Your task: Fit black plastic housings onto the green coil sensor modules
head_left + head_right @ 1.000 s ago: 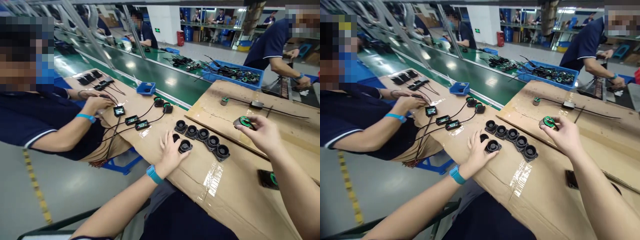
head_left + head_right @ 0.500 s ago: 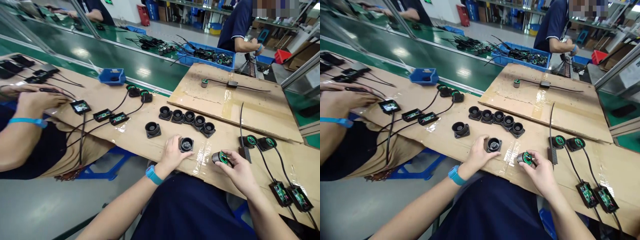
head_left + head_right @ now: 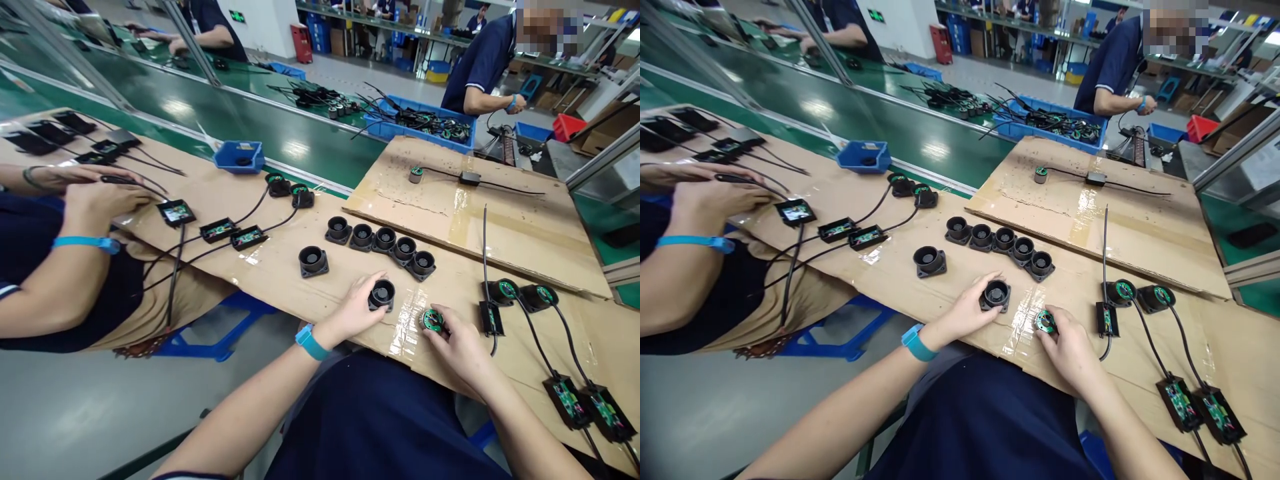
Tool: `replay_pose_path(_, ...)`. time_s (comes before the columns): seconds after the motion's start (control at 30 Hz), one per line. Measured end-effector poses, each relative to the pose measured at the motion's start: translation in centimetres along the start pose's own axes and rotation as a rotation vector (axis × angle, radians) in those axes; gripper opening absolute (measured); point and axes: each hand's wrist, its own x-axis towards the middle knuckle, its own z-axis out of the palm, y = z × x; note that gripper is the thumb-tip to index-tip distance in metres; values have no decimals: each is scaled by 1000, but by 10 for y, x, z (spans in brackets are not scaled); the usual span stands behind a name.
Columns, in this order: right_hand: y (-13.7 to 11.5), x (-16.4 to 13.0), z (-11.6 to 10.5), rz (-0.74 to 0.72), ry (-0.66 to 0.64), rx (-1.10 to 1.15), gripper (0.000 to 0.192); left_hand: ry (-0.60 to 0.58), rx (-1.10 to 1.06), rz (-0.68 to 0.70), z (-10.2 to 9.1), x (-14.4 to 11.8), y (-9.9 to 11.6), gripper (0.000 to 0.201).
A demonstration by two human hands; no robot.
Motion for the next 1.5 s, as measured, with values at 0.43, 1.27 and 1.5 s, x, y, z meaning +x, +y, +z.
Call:
replay_pose_path(0.43, -15, 7, -8, 51, 201, 98, 40, 124, -7, -48, 20, -8, 4, 65)
replay_pose_path(1.27, -78, 49, 37, -145, 224, 73, 33, 315, 23, 65, 32, -12, 2, 52)
replay_pose_path(1.5, -72, 51, 41, -112, 213, 41, 44, 242, -52, 75, 29, -11, 1, 49)
